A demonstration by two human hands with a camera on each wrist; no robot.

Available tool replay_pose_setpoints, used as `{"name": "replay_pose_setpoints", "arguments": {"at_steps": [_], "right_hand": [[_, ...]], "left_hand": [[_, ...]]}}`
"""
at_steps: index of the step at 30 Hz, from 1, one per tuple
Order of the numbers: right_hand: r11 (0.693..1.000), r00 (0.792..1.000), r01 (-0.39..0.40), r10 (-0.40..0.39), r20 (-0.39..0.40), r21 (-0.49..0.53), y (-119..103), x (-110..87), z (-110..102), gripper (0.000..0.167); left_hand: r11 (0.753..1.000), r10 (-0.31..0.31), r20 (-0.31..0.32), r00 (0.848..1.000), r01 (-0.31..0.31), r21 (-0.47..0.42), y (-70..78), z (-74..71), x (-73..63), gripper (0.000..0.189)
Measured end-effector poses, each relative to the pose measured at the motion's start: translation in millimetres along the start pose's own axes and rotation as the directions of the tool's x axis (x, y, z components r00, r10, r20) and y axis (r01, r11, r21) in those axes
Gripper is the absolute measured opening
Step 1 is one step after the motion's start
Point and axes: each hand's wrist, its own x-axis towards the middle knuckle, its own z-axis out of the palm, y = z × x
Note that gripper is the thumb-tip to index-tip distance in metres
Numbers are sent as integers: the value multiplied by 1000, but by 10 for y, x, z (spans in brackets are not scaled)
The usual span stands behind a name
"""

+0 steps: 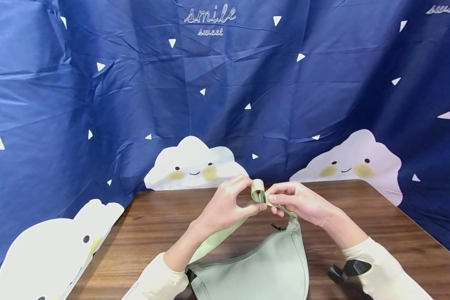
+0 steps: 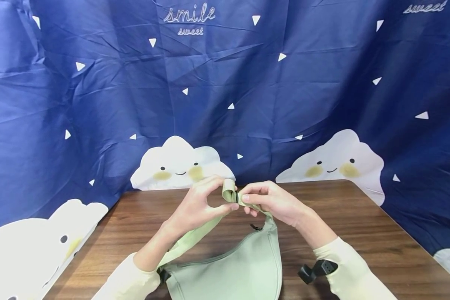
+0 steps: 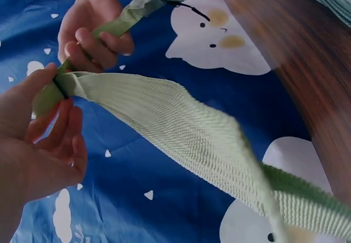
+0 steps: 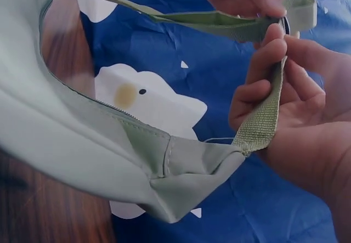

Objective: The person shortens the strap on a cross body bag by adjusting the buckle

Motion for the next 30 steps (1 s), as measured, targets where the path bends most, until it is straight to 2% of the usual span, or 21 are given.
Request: {"name": "replay_pose_setpoints", "arguments": {"at_steps": [8,11,15,19,24,30], "right_hand": [[992,1000,-13,10,-20,-128,-76,14,64,24],[989,999,-28,22,-46,-146,-103,30,90,20],[1000,998,-24,23,-62,-8,-108,50,95,13],[991,998,-15,22,-50,136,-117,55,70,19],[978,999,4,6,-47,209,-160,35,32,25],[968,997,40,-21,-80,250,-205,2,-13,29]], "left_hand": [[996,21,17,1000,-23,86,-7,27,0,37],[992,36,28,999,-39,120,-9,43,-1,38],[992,24,31,999,-28,127,1,44,12,40],[998,3,17,1000,-4,70,14,45,27,35],[1000,8,-18,1000,-7,13,32,47,27,36],[993,63,-34,997,-59,101,47,28,21,31]]}}
